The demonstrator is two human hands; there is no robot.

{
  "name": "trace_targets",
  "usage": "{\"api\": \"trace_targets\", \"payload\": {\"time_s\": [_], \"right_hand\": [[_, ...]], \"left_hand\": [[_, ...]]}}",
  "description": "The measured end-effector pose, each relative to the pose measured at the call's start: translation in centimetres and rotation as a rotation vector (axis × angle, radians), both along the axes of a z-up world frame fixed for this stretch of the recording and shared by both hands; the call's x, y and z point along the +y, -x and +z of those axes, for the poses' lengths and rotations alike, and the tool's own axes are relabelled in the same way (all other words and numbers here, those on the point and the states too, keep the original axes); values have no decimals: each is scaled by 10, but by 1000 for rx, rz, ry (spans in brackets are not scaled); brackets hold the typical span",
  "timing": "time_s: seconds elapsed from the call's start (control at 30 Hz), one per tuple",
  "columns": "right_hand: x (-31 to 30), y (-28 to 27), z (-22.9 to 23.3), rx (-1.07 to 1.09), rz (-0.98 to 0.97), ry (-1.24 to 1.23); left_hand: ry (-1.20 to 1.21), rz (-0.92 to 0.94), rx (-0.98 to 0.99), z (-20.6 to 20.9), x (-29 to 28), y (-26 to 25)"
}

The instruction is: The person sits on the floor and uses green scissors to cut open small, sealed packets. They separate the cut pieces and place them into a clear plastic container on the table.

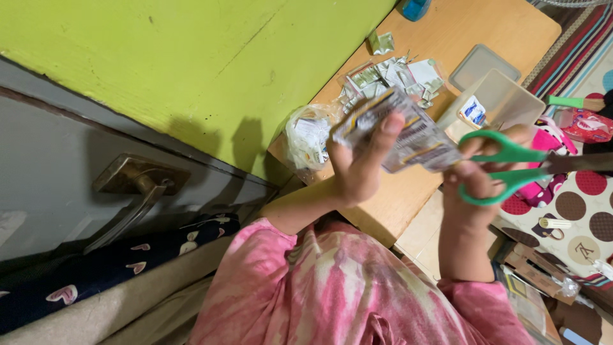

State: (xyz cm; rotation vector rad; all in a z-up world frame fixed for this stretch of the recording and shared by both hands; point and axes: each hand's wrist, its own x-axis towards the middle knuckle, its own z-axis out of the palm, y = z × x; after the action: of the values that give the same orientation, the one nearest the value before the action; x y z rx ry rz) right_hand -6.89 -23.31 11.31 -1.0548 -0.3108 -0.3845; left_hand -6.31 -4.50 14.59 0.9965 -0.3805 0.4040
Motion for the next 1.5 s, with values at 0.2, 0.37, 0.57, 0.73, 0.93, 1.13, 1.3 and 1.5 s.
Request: {"api": "trace_targets", "payload": {"time_s": [0.2,0.37,0.57,0.73,0.93,1.13,1.3,1.5], "right_hand": [[19,1,-48,159,11,206],[26,-19,-86,293,187,436],[51,-28,-99,341,388,605],[69,-27,-109,400,418,675],[82,-29,-118,424,491,632],[91,-29,-124,460,469,619],[88,-31,-126,480,436,610],[81,-34,-124,490,423,607]], "left_hand": [[3,-65,141,-14,25,-34],[-240,76,153,-47,49,-45],[-336,108,296,-75,69,-36],[-304,106,355,-95,79,-32],[-311,113,391,-108,91,-29],[-282,117,412,-126,94,-30],[-220,88,383,-136,88,-34],[-206,44,395,-135,81,-36]]}}
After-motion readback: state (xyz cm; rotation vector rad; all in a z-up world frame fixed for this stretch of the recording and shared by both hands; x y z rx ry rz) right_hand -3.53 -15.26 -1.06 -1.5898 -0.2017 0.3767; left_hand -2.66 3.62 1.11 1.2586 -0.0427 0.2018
